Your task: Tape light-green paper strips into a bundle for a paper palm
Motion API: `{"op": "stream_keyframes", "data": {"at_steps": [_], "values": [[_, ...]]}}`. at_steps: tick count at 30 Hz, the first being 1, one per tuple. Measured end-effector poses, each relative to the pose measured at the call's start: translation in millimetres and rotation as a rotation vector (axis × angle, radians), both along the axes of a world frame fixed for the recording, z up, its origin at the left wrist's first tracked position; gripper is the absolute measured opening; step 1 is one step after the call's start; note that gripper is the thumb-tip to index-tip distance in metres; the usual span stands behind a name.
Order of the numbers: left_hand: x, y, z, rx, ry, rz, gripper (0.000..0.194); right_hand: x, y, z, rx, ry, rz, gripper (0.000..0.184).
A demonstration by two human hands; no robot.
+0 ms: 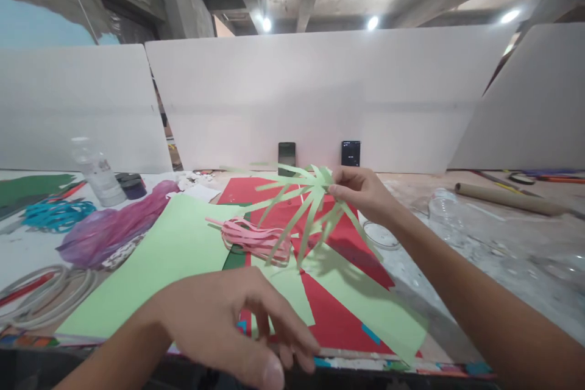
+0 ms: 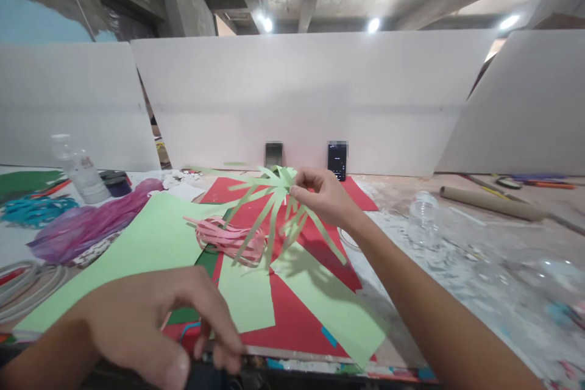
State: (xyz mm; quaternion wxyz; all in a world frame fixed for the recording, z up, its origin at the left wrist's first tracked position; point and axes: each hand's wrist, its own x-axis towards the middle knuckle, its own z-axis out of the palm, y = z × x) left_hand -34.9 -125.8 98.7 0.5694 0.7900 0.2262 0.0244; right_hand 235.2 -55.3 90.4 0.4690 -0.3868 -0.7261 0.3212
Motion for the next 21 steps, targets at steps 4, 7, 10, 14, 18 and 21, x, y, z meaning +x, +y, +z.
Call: {"op": "stream_keyframes", "data": {"at_steps": [4, 7, 10, 14, 18, 21], "values": [[12.0, 27.5, 21.6, 0.569, -0.244, 0.703, 0.025, -2.0, -12.6, 19.0, 0.103, -0.263, 0.015, 0.017], [36.1, 56.9, 14.6, 0.744, -0.286, 0.783, 0.028, -9.3, -18.8, 23.9, 0.142, -0.400, 0.013, 0.017], [51.3, 72.8, -1.6, 0.676, -0.234, 0.673, 0.029, -12.9, -19.4, 20.6, 0.142, -0.445, 0.021, 0.017], [55.5, 79.9, -21.8, 0.376, -0.263, 0.619, 0.033, -12.5, -15.7, 10.8, 0.122, -0.477, 0.028, 0.018], [57.6, 85.8, -36.1, 0.043, -0.339, 0.607, 0.028, -13.6, -12.7, 3.0, 0.119, -0.487, 0.043, 0.017], [59.5, 88.8, -44.8, -0.138, -0.392, 0.672, 0.029, -10.5, -10.3, -2.0, 0.166, -0.382, -0.044, 0.013]]}}
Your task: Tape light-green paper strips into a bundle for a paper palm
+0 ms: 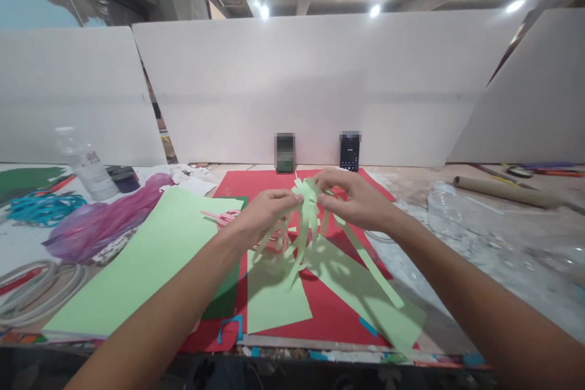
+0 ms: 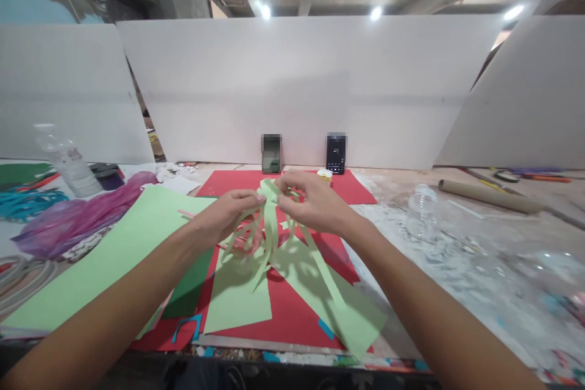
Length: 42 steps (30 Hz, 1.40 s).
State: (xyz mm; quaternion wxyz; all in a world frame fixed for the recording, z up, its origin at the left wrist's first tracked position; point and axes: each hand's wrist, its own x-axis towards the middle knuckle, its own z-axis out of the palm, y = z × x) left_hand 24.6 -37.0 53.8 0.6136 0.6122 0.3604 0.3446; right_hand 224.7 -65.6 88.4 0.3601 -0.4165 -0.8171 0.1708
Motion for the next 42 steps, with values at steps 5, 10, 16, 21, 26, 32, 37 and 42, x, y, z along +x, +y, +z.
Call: {"op": "stream_keyframes", "data": {"at_steps": [5, 10, 16, 21, 26, 32, 37, 42], "values": [[-1.2, 1.2, -10.5, -0.068, -0.131, 0.088, 0.026, 11.9, 6.1, -20.8, -0.058, 0.390, -0.148, 0.016], [-2.5, -1.0, -11.7, -0.108, -0.130, 0.039, 0.026, -0.1, 4.1, -47.6, -0.555, 0.588, 0.201, 0.019], [-6.0, -1.9, -13.8, -0.036, -0.032, 0.037, 0.028, -10.6, -3.9, -60.5, -0.800, 0.703, 0.224, 0.049], [-7.3, 1.3, -20.8, 0.025, -0.029, 0.041, 0.030, -6.5, -8.6, -63.0, -0.618, 0.442, 0.145, 0.043], [-5.7, -2.5, -20.4, 0.069, 0.018, 0.096, 0.026, -7.3, -17.4, -58.2, -0.278, 0.137, -0.035, 0.034], [-3.7, -4.7, -24.0, 0.186, 0.040, 0.141, 0.026, -3.6, -20.8, -57.0, -0.237, 0.029, -0.116, 0.032], [-1.1, -5.3, -28.5, 0.235, 0.079, 0.181, 0.025, -5.9, -19.5, -60.6, -0.224, 0.035, -0.135, 0.029], [0.3, -7.7, -29.5, 0.256, 0.118, 0.188, 0.024, -11.7, -15.0, -68.7, -0.213, 0.162, -0.098, 0.031]]}}
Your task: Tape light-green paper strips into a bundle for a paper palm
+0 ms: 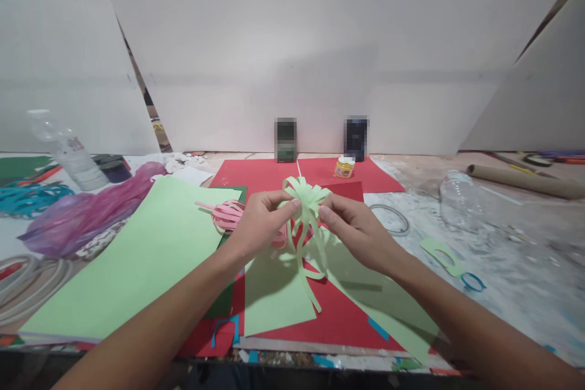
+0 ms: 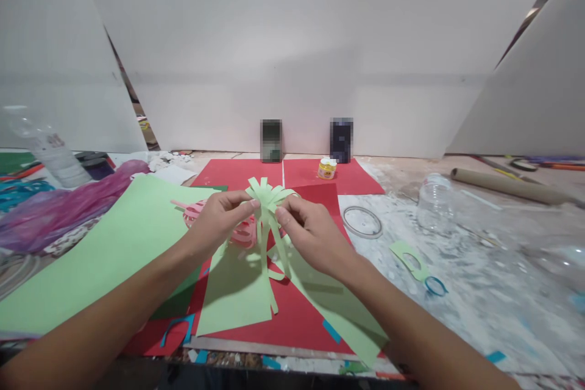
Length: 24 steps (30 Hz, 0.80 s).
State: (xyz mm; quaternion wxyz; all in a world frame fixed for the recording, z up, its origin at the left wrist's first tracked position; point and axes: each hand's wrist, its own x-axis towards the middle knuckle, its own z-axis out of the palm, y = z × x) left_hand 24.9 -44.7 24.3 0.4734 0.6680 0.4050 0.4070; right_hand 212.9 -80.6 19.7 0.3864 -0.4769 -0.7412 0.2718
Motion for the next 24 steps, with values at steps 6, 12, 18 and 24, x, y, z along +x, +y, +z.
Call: {"op": "stream_keyframes", "data": {"at_steps": [6, 12, 18, 24], "values": [[1.5, -2.4, -0.9, -0.043, -0.011, 0.002, 0.025, -2.5, 0.9, -4.8, 0.065, 0.069, -0.027, 0.032], [2.2, -2.9, -1.4, -0.063, -0.040, 0.007, 0.026, -5.8, -1.2, -5.2, 0.141, 0.054, -0.067, 0.029], [2.3, -3.8, -1.5, -0.019, -0.047, 0.005, 0.026, -8.2, 1.1, -6.6, 0.164, 0.039, -0.097, 0.029], [3.0, -3.1, -4.7, -0.043, -0.099, -0.035, 0.023, -9.4, 0.5, -7.2, 0.166, 0.033, -0.105, 0.027]]}}
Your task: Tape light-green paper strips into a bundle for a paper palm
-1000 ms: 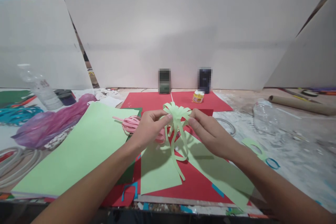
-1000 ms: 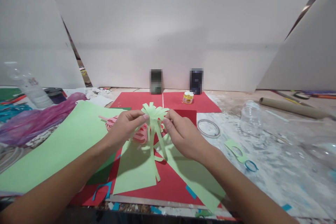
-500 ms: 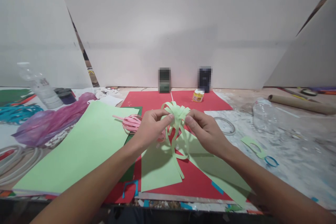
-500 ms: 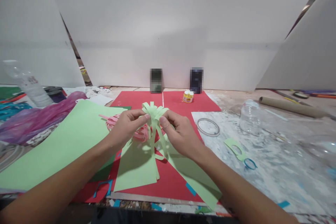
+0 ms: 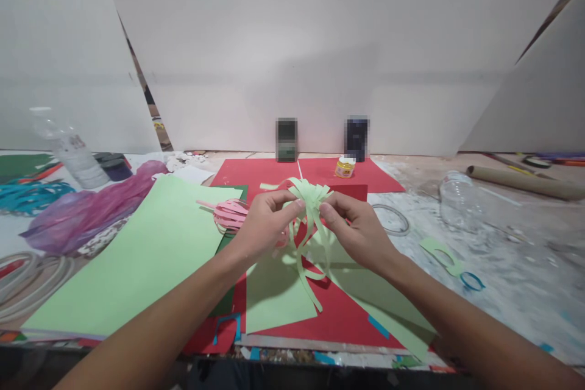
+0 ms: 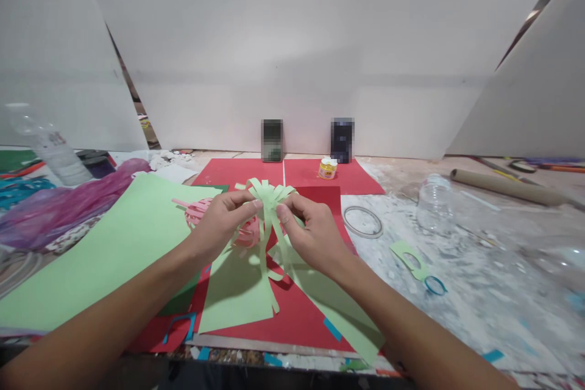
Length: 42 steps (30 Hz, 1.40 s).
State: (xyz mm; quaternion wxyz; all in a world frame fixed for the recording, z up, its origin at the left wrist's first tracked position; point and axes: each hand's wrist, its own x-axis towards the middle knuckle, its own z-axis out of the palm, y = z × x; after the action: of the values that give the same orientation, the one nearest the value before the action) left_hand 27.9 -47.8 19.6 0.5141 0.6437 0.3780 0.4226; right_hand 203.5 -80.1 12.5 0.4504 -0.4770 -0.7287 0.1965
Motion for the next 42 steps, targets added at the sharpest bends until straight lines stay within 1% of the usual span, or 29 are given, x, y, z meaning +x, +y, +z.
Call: {"op": "stream_keyframes", "data": {"at_steps": [6, 9, 11, 14, 19, 23, 26, 29, 33, 35, 38, 39, 40, 42], "values": [[1.8, -1.9, -0.7, -0.036, -0.072, -0.055, 0.018, -3.8, 0.2, -0.6, 0.000, 0.013, -0.036, 0.029], [2.0, -3.3, -0.6, -0.071, -0.087, -0.099, 0.023, -4.8, 0.1, 0.8, -0.012, 0.004, -0.061, 0.029], [1.9, -3.1, -1.8, -0.107, -0.067, -0.087, 0.027, -4.7, 0.1, 2.3, -0.030, -0.020, -0.055, 0.029], [0.9, -1.2, -3.2, -0.172, -0.045, -0.055, 0.030, -3.7, 0.2, 4.8, -0.058, -0.055, -0.011, 0.028], [-2.7, 3.1, 0.9, -0.192, -0.113, -0.010, 0.016, -5.4, 0.1, 7.2, -0.139, -0.108, 0.050, 0.025], [-4.1, 5.4, 3.8, -0.296, -0.104, -0.003, 0.010, -9.8, 0.1, 4.9, -0.171, -0.132, 0.064, 0.028], [-3.1, 4.1, 7.6, -0.346, -0.117, 0.014, 0.011, -11.5, 1.6, 1.5, -0.202, -0.139, 0.110, 0.029], [-1.9, 1.0, 13.3, -0.344, -0.124, 0.033, 0.013, -13.6, 2.5, -1.0, -0.270, -0.137, 0.178, 0.028], [-4.9, 2.0, 18.5, -0.394, -0.076, 0.030, 0.016, -14.3, 0.8, 2.8, -0.327, -0.140, 0.219, 0.029], [-10.9, 8.4, 19.5, -0.392, -0.075, 0.042, 0.019, -5.4, 1.9, 9.2, -0.325, -0.208, 0.245, 0.029], [-26.4, 25.6, 20.8, -0.274, -0.146, 0.105, 0.020, 27.2, 11.8, 20.9, -0.388, -0.334, 0.293, 0.026], [-32.6, 32.2, 21.3, -0.238, -0.172, 0.136, 0.021, 41.7, 17.2, 23.5, -0.412, -0.344, 0.266, 0.026], [-38.6, 38.5, 21.8, -0.221, -0.193, 0.166, 0.021, 56.4, 23.2, 24.9, -0.414, -0.329, 0.204, 0.025], [-48.6, 49.1, 22.5, -0.212, -0.221, 0.208, 0.022, 81.5, 35.0, 22.5, -0.359, -0.338, 0.087, 0.025]]}}
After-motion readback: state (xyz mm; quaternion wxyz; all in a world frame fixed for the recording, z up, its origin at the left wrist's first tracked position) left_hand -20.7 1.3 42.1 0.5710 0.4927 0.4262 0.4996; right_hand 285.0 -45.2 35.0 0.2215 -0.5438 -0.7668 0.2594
